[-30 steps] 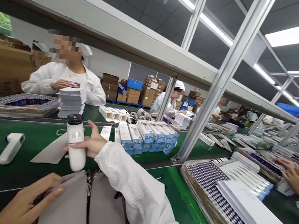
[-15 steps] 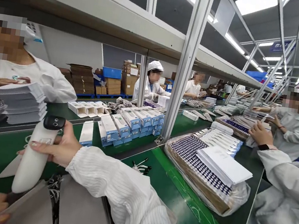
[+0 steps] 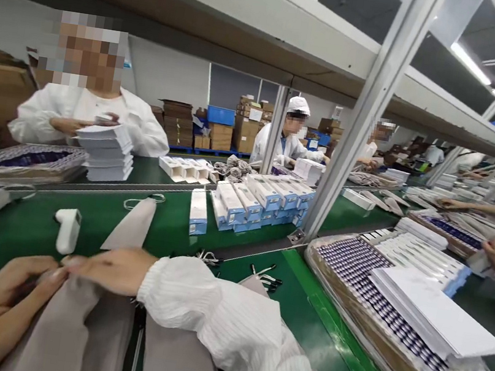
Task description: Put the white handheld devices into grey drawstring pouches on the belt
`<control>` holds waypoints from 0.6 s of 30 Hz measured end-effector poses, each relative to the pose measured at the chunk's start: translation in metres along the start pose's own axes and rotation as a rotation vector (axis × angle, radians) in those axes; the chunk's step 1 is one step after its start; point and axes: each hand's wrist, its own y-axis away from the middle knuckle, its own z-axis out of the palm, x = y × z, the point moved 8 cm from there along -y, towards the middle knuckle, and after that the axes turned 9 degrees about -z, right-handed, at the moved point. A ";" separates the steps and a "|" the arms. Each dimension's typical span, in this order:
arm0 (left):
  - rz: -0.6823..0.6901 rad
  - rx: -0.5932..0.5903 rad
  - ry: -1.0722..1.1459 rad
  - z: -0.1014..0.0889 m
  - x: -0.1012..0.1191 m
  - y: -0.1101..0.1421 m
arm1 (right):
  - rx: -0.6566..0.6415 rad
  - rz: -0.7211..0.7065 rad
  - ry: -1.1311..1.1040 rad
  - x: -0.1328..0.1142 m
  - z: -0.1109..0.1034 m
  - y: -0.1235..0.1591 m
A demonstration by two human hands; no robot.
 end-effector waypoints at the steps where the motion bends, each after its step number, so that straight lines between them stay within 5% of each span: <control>1: -0.123 -0.046 0.052 0.000 -0.003 0.000 | 0.112 -0.031 0.115 -0.001 -0.017 0.001; 3: -0.340 -0.271 0.188 0.010 -0.005 0.007 | 0.352 -0.061 0.353 0.002 -0.059 0.007; 6: -0.493 -0.652 0.444 0.029 0.006 0.029 | 0.589 0.083 0.550 0.026 -0.117 0.018; 8: -0.493 -0.676 0.610 0.028 0.014 0.030 | 0.626 0.144 0.457 0.041 -0.129 0.019; 10: -0.462 -0.560 0.723 0.022 0.016 0.024 | 0.408 0.099 0.205 0.046 -0.098 0.008; 13: -0.342 -0.374 0.764 0.011 0.018 0.015 | -0.045 -0.017 -0.132 0.025 -0.003 0.002; 15: -0.217 -0.332 0.657 0.006 0.024 0.017 | -0.052 -0.009 -0.192 0.013 0.034 0.005; 18: 0.032 -0.297 0.392 -0.001 0.040 0.026 | 0.083 -0.006 -0.307 0.002 0.037 0.004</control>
